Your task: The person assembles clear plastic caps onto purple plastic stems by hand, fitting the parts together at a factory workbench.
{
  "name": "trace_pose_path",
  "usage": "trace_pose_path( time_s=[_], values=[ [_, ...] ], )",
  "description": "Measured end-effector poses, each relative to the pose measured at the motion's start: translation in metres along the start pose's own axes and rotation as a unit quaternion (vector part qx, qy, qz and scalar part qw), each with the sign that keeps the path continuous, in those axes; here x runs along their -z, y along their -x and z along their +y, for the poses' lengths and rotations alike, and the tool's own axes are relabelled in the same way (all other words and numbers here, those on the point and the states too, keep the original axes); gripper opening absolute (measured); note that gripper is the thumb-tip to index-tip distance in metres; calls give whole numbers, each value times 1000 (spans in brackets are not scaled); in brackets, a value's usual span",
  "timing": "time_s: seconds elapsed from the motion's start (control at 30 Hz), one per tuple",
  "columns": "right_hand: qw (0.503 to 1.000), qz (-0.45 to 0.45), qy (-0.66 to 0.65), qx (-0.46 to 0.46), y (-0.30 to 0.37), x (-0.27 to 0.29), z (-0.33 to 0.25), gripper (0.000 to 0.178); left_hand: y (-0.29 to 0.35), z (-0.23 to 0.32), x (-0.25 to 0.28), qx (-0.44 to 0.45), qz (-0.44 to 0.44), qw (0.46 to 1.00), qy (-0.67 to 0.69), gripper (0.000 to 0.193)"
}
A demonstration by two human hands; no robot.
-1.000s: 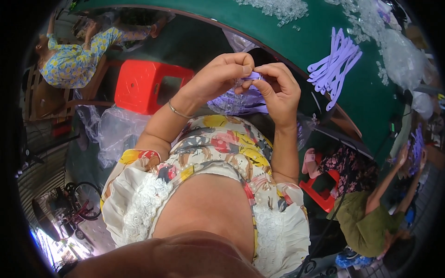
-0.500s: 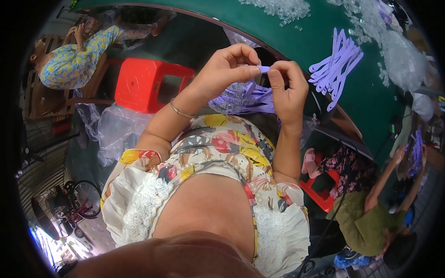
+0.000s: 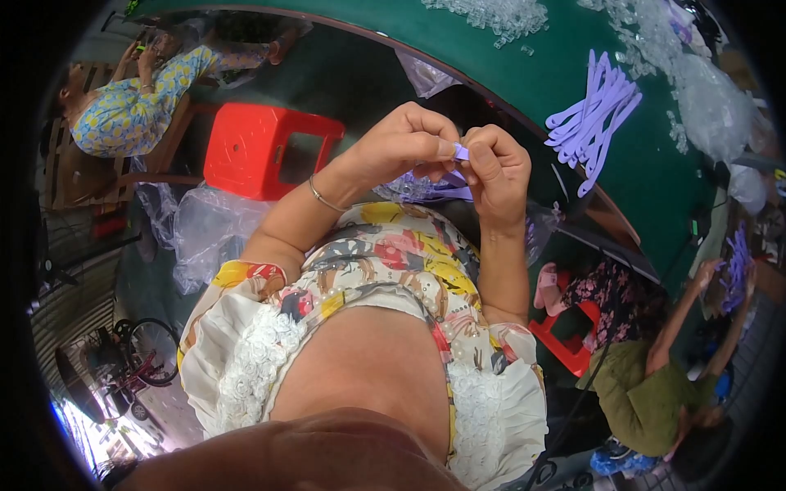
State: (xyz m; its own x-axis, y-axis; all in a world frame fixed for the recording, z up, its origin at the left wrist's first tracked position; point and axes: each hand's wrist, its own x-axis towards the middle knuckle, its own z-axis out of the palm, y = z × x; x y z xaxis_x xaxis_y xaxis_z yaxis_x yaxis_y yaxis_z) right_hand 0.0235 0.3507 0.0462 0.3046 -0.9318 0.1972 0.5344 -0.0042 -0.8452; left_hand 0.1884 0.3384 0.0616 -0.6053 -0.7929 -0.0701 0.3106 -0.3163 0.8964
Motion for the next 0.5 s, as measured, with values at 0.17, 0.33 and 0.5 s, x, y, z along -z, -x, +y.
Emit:
trace_pose_path(
  time_s=[0.17, 0.33, 0.5],
  values=[
    [995, 9, 103, -3, 3, -1, -2, 22, 2, 5, -4, -52, 29, 993, -105, 19],
    [1000, -14, -5, 25, 3, -4, 5, 23, 7, -4, -9, -35, 26, 999, 23, 21],
    [1000, -16, -16, 16, 4, -3, -2, 20, 8, -6, -8, -11, 20, 993, 118, 27]
  ],
)
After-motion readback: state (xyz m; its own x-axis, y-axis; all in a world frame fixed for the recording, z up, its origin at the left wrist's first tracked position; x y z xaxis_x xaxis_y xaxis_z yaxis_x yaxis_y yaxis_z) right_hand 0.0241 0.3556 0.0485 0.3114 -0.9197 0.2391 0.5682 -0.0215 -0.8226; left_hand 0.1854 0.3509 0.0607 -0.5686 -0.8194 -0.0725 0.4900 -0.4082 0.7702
